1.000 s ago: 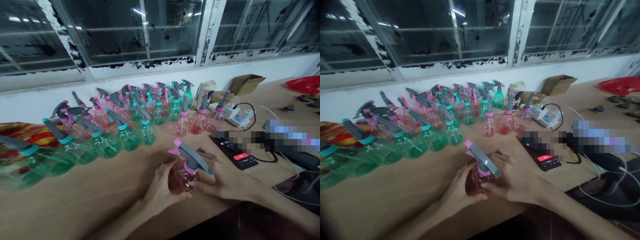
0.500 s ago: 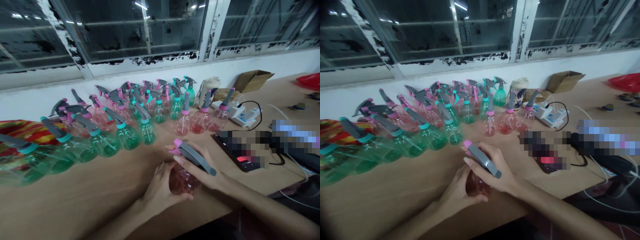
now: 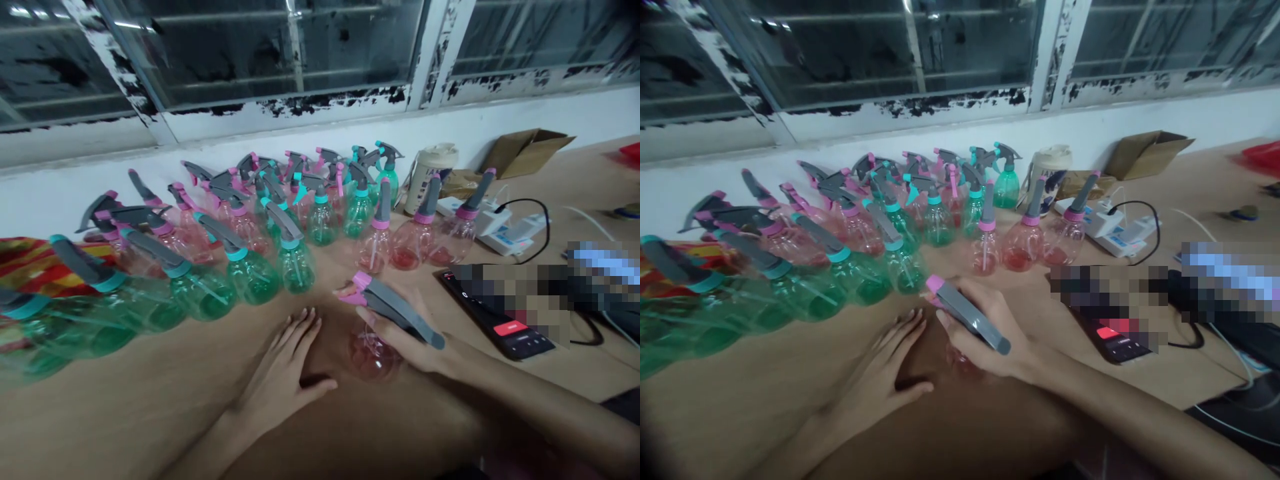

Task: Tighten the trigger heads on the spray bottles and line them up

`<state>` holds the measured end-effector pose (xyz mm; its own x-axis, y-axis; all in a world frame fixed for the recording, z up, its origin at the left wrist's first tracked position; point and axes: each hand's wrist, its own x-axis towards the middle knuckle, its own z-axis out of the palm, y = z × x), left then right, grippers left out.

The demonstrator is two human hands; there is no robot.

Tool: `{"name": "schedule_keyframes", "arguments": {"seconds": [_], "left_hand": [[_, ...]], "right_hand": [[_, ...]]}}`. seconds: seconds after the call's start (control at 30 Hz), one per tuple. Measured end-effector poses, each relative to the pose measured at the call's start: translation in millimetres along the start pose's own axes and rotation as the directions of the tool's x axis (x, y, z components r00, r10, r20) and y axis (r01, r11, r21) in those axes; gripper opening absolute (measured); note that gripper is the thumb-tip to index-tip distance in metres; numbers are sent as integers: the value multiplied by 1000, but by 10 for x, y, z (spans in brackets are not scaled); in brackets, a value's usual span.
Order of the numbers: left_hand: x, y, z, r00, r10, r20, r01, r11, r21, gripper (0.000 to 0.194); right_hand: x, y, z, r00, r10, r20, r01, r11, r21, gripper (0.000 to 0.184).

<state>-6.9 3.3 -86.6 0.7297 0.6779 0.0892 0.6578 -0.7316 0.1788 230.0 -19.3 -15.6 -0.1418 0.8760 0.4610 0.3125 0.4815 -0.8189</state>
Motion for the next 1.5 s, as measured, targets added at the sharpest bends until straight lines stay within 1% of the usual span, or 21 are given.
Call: {"name": "schedule_keyframes", "arguments": {"seconds": [0.2,0.27,0.43,0.57,0.7,0.77,0.9,1.07,1.23,1.37,1.5], "left_hand": [[-3,35,-41,1000,8,14,-9,999,43,77],[2,42,-45,1000,13,17,-14,999,43,76],[-10,22,-15,1000,15,-20,-15,1000,11,74],[-9,18,-11,999,17,-27,-18,999,-34,74],[4,38,-53,1000,2,-9,-3,998,-64,70],[9,48,-73,1000,-3,-2,3,999,-53,69],[13,53,-85,1000,-3,10,4,998,-55,69],[9,48,-69,1000,0,19,1,999,-50,69],[5,58,-85,999,-1,32,3,998,-65,67],[7,61,-93,1000,5,5,-5,996,-84,66],[9,59,-84,1000,-1,-12,0,994,-105,64]], "right_hand": [[156,69,-37,998,-23,-65,23,1000,-5,12],[183,79,-47,998,-18,-59,17,1000,-12,10],[194,51,-47,998,50,-38,-51,998,-41,17],[192,33,-42,996,75,-38,-77,996,-55,20],[174,40,-65,999,49,-22,-50,998,-48,15],[158,45,-76,999,42,-4,-42,998,-40,18],[131,67,-74,998,59,-7,-59,998,-35,17],[114,123,-49,998,58,-23,-59,995,-75,18],[104,154,-47,998,64,-7,-65,995,-75,19],[121,138,-63,1000,14,-4,-14,997,-75,16],[137,119,-65,1000,13,10,-13,998,-58,17]]}}
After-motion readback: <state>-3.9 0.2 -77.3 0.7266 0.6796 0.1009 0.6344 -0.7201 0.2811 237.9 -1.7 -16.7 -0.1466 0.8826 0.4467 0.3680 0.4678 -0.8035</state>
